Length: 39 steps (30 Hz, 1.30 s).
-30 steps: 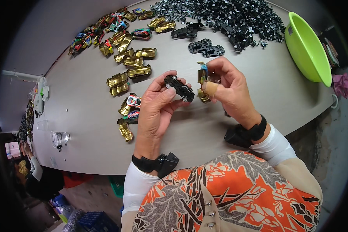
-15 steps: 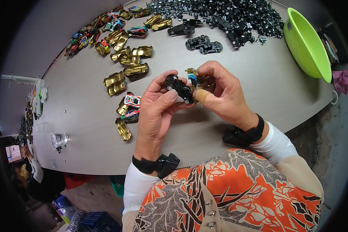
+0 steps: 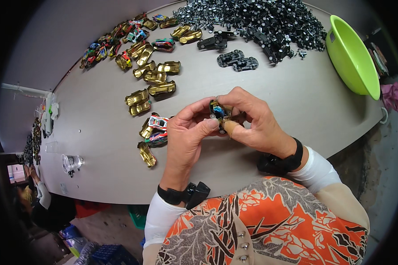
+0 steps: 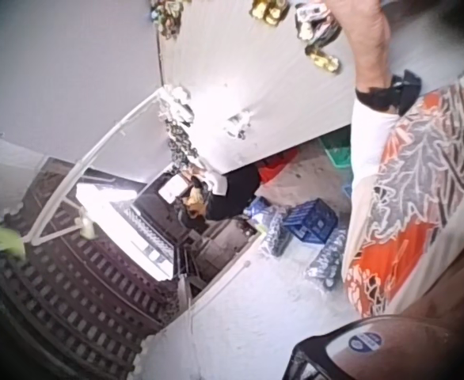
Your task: The person assembles small toy cars by hand, picking up black chassis and gold or colored bodies from a table. They fit the bodies onto the chassis one at a time and place the completed cars back on the table among other parts.
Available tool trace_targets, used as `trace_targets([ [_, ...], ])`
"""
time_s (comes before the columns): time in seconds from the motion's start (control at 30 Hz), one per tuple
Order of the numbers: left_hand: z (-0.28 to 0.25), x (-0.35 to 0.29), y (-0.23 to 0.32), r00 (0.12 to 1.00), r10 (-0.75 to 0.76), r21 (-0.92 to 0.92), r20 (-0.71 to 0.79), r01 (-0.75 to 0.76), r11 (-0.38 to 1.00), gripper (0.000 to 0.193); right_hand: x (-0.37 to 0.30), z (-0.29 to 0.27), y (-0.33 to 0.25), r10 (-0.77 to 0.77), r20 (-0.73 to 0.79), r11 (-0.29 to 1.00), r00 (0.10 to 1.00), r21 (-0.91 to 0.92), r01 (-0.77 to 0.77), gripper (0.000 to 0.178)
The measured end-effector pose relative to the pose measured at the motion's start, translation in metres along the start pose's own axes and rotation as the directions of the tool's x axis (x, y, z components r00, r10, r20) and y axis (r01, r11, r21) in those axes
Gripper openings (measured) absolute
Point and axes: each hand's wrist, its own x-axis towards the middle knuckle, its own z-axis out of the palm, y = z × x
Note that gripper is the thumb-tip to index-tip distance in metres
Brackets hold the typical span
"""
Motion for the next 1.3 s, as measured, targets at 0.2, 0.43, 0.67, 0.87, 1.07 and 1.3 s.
trace_targets([
  [0.2, 0.0, 0.0, -0.005, 0.999, 0.04, 0.133, 0.013, -0.041, 0.99, 0.033, 0.001, -0.005, 0.001, 0.009, 0.054, 1.0, 0.999, 0.006, -0.01, 0.028],
  [0.43, 0.012, -0.004, -0.01, 0.989, 0.138, 0.362, 0.051, -0.147, 0.921, 0.032, -0.001, -0.004, 0.004, -0.015, -0.01, 0.996, 1.0, -0.084, 0.014, 0.026],
  [0.67, -0.001, -0.001, -0.005, 0.994, -0.1, 0.107, 0.035, 0.095, 0.99, 0.043, -0.003, -0.015, 0.004, 0.069, 0.069, 0.982, 0.995, 0.171, -0.08, 0.016],
  [0.87, -0.001, -0.002, -0.007, 0.97, -0.239, 0.105, 0.046, 0.233, 0.967, 0.026, -0.005, -0.036, 0.005, 0.275, 0.253, 0.85, 0.927, 0.386, -0.358, 0.009],
  [1.07, -0.003, -0.002, -0.008, 0.951, -0.29, 0.194, 0.111, 0.265, 0.944, 0.02, -0.007, -0.035, 0.005, 0.322, 0.344, 0.807, 0.882, 0.388, -0.446, 0.004],
  [1.3, 0.003, -0.006, -0.013, 0.972, -0.21, 0.468, 0.105, 0.138, 0.873, 0.015, -0.014, -0.022, 0.015, 0.16, 0.185, 0.984, 0.97, 0.047, -0.172, 0.005],
])
